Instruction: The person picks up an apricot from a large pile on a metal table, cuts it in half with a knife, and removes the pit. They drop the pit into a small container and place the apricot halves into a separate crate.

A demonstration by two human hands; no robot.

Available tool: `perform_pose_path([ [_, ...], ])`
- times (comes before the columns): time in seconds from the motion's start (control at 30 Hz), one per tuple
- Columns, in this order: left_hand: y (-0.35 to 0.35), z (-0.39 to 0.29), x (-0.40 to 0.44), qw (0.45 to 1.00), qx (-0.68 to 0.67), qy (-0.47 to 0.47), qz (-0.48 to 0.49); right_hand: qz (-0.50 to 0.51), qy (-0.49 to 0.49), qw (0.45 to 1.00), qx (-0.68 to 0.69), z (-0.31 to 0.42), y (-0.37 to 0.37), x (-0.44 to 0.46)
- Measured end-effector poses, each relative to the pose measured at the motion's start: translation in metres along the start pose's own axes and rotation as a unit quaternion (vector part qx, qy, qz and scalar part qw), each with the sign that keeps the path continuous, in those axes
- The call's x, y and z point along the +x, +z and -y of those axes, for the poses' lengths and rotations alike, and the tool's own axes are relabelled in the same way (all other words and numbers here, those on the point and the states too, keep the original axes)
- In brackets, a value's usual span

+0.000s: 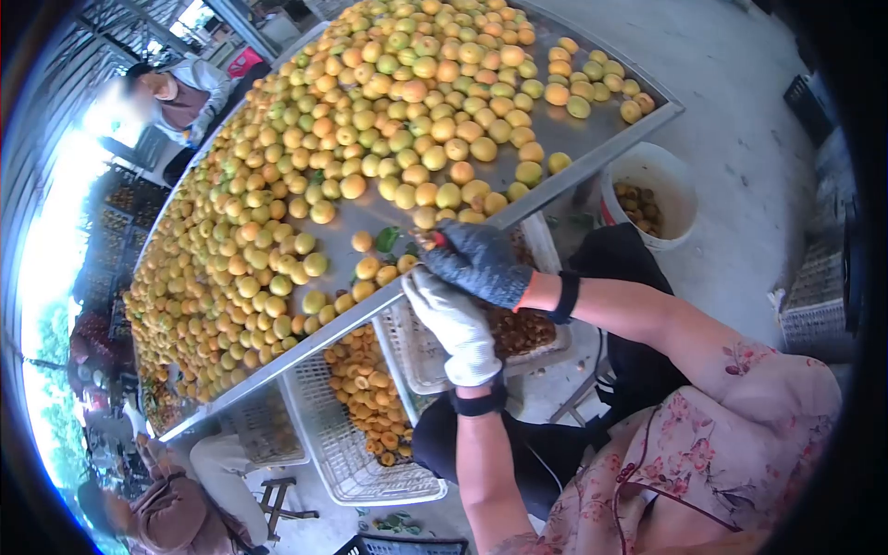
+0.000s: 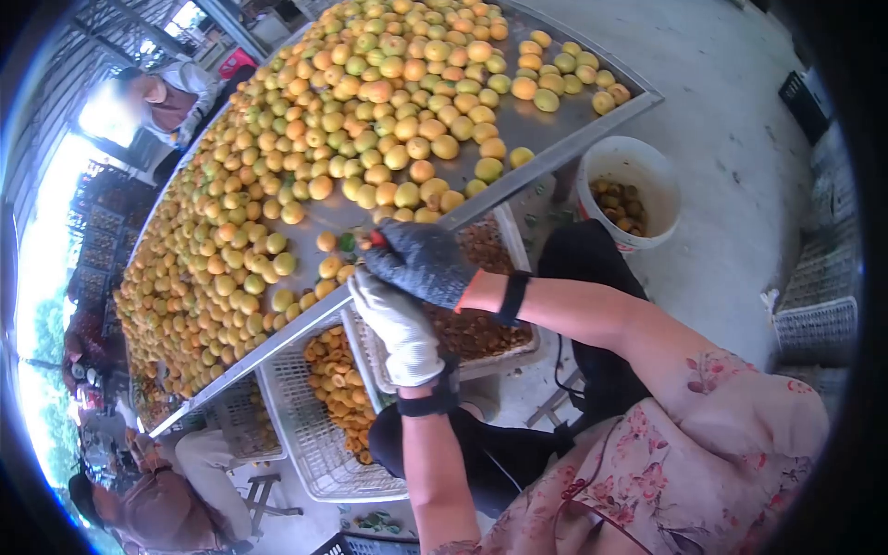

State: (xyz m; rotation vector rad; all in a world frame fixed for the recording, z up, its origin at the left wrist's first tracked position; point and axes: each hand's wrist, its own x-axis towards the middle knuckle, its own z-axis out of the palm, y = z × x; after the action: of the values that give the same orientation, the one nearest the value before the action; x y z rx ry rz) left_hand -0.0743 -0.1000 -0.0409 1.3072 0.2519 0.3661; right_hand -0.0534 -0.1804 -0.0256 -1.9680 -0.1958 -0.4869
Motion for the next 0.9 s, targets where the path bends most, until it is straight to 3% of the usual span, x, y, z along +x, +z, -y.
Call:
perform_pose_path([
  [0.07, -0.001, -0.011, 0.002, 0.982, -0.108, -0.153, 0.037, -0.014, -0.075, 0.996, -0.039, -0.001, 0.001, -0.001],
  [0.13, -0.01, 0.007, 0.007, 0.957, -0.19, -0.207, 0.071, 0.022, -0.059, 0.996, -0.067, 0.002, -0.006, 0.0],
  [0.17, -0.012, -0.009, 0.001, 0.934, -0.209, -0.268, 0.111, 0.051, -0.106, 0.99, -0.076, 0.004, -0.008, 0.0],
  [0.2, -0.011, -0.006, -0.004, 0.933, -0.235, -0.265, 0.067, 0.081, -0.153, 0.981, -0.082, 0.006, -0.01, -0.001],
  [0.27, -0.006, -0.028, -0.006, 0.931, -0.179, -0.308, 0.082, 0.092, -0.155, 0.978, -0.108, 0.003, -0.008, -0.003],
  [0.3, -0.019, -0.02, 0.0, 0.91, -0.237, -0.3, 0.159, 0.095, -0.021, 0.99, 0.102, -0.005, -0.002, -0.003],
  [0.33, -0.031, -0.011, 0.004, 0.881, -0.291, -0.291, 0.234, 0.092, 0.115, 0.94, 0.307, -0.008, 0.002, -0.001],
  [0.37, -0.02, -0.024, 0.001, 0.896, -0.272, -0.296, 0.19, 0.017, 0.183, 0.841, 0.509, -0.003, 0.007, 0.008],
  [0.4, -0.021, -0.027, 0.001, 0.883, -0.305, -0.291, 0.207, -0.018, 0.232, 0.77, 0.595, -0.004, 0.006, 0.011],
  [0.47, -0.02, -0.032, 0.0, 0.875, -0.332, -0.279, 0.215, -0.01, 0.106, 0.906, 0.41, -0.014, 0.005, 0.009],
  [0.5, -0.02, -0.034, -0.002, 0.874, -0.332, -0.281, 0.215, -0.011, 0.108, 0.906, 0.409, -0.016, 0.003, 0.007],
  [0.53, -0.022, -0.034, -0.001, 0.888, -0.307, -0.27, 0.21, -0.043, -0.018, 0.969, 0.243, -0.018, 0.0, 0.006],
  [0.57, -0.025, -0.035, 0.0, 0.901, -0.281, -0.259, 0.205, -0.073, -0.144, 0.985, 0.068, -0.019, -0.003, 0.004],
  [0.6, -0.031, -0.037, 0.002, 0.901, -0.281, -0.258, 0.205, -0.073, -0.144, 0.985, 0.067, -0.016, -0.007, 0.003],
  [0.63, -0.039, -0.042, 0.004, 0.919, -0.249, -0.225, 0.204, 0.004, -0.011, 0.969, 0.245, -0.012, -0.01, 0.001],
  [0.67, -0.053, -0.043, 0.008, 0.935, -0.218, -0.191, 0.205, 0.08, 0.121, 0.901, 0.409, -0.009, -0.013, 0.0],
  [0.7, -0.07, -0.055, 0.012, 0.963, -0.158, -0.187, 0.112, 0.073, 0.066, 0.938, 0.332, -0.005, -0.015, 0.0],
  [0.73, -0.086, -0.071, 0.015, 0.979, -0.098, -0.179, 0.016, 0.071, 0.062, 0.939, 0.332, -0.009, -0.014, -0.002],
  [0.77, -0.093, -0.089, 0.014, 0.993, 0.046, -0.102, -0.035, 0.071, 0.01, 0.958, 0.278, -0.009, -0.013, -0.002],
  [0.8, -0.103, -0.103, 0.014, 0.978, 0.188, -0.024, -0.088, 0.072, -0.041, 0.971, 0.222, 0.0, -0.016, 0.0],
  [0.83, -0.143, -0.096, 0.026, 0.92, 0.376, 0.022, -0.105, 0.148, 0.165, 0.913, 0.341, 0.007, -0.02, 0.001],
  [0.87, -0.175, -0.086, 0.035, 0.825, 0.55, 0.063, -0.119, 0.151, 0.165, 0.913, 0.342, 0.007, -0.015, -0.001],
  [0.9, -0.171, -0.094, 0.029, 0.855, 0.507, 0.026, -0.112, 0.128, 0.048, 0.965, 0.222, -0.001, -0.006, -0.004],
])
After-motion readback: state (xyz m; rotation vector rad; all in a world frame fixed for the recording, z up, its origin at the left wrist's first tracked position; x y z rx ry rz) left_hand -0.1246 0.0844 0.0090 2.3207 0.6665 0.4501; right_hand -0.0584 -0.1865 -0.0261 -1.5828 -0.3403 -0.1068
